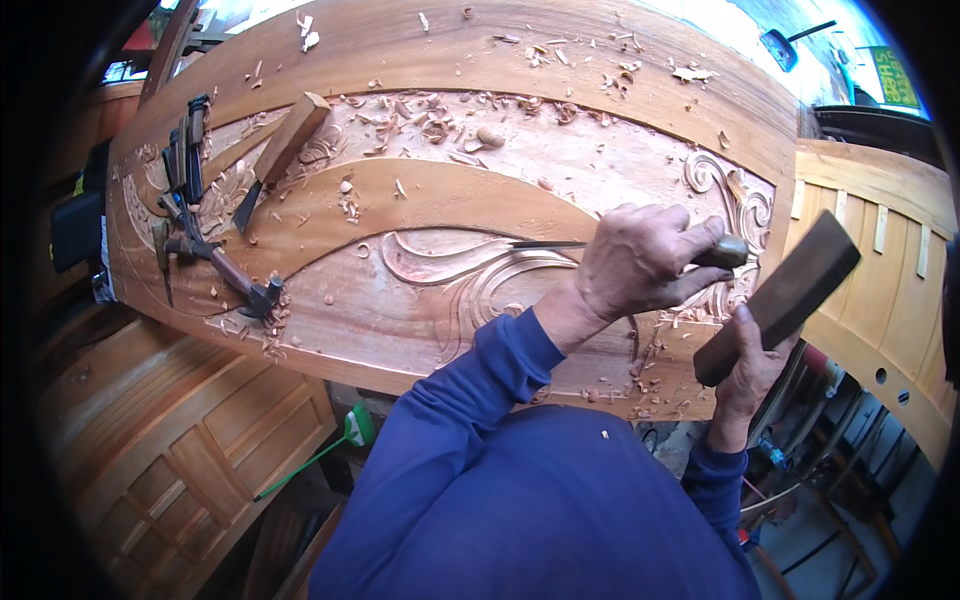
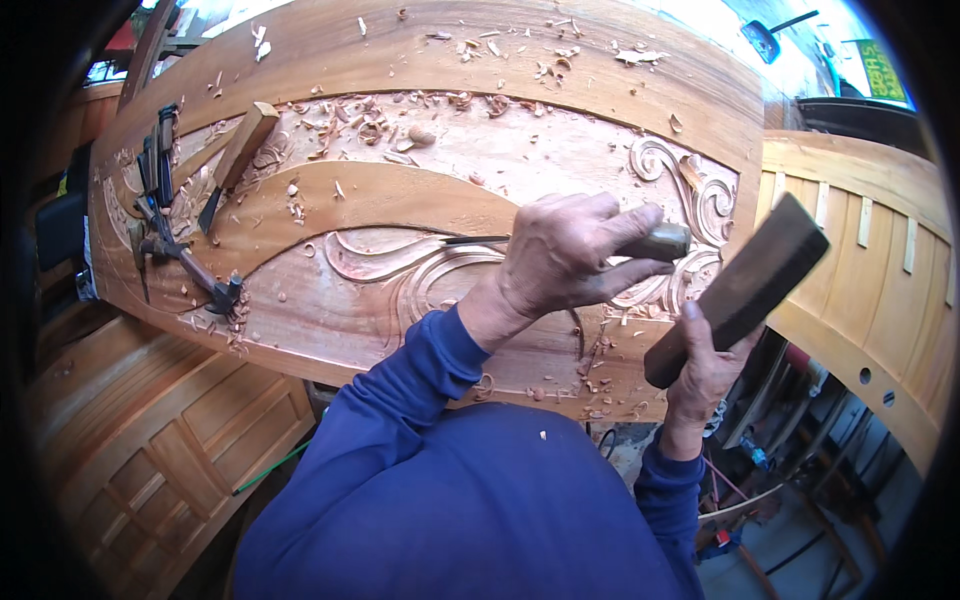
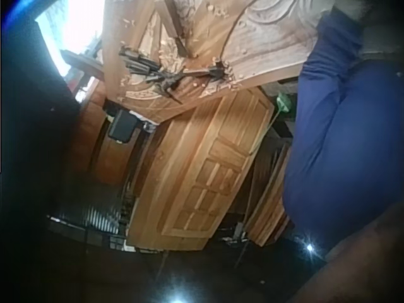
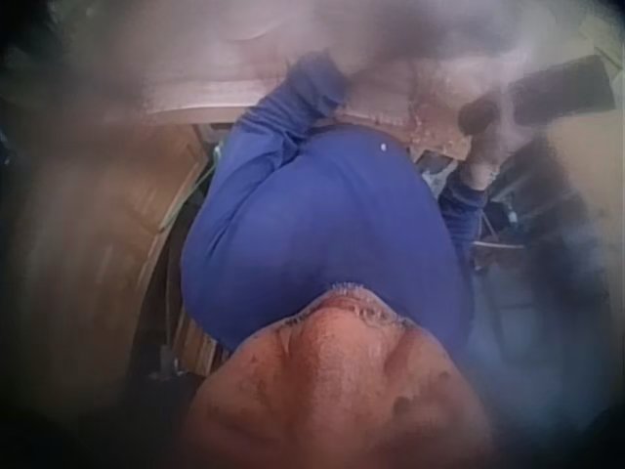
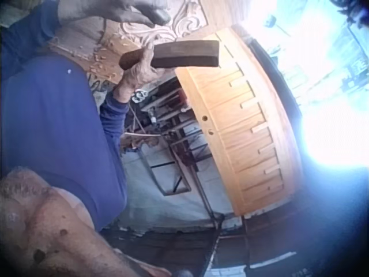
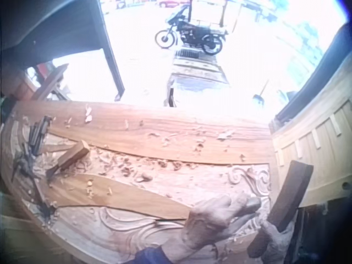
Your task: The person carves decorative patterns into a large wooden panel using a chisel and a wooden mallet, striking the chisel to remove wood shavings. After carving, the person stands up and walks to the entrance of the shop to pull down the rolling metal door.
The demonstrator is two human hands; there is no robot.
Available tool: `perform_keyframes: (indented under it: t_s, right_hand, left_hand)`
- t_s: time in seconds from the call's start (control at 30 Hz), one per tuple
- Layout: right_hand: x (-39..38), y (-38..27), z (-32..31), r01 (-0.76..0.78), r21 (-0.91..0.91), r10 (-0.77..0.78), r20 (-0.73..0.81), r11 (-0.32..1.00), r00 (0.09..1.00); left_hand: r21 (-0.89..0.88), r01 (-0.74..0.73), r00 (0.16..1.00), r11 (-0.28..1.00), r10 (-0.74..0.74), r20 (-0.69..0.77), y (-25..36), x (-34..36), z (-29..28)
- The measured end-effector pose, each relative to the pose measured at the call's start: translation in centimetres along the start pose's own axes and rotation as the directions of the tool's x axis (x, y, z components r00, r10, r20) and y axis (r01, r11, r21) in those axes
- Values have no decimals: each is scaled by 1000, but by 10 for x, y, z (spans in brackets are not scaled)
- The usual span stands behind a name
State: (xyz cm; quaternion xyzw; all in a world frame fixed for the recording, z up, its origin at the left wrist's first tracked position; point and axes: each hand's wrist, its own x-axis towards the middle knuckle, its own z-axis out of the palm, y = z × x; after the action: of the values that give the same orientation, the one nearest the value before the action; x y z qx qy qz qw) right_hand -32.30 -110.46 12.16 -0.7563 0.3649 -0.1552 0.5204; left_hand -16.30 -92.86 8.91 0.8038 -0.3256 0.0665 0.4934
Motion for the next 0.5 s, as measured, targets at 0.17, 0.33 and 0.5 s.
perform_keyframes:
  t_s: [0.17, 0.33, 0.5]
  right_hand:
    - [3, -3, 3, 77, 243, -51, -111, 967, 992]
    - [-7, -7, 2, 61, 205, -41, -102, 977, 994]
    - [-7, -5, -6, 58, 178, -42, -89, 982, 995]
  left_hand:
    - [-115, -76, 997, 990, 78, 14, 15, 4, 6]
    - [-145, -40, 996, 989, 52, 75, 8, -2, 12]
    - [-123, -37, 996, 992, 47, 76, 9, 0, 9]
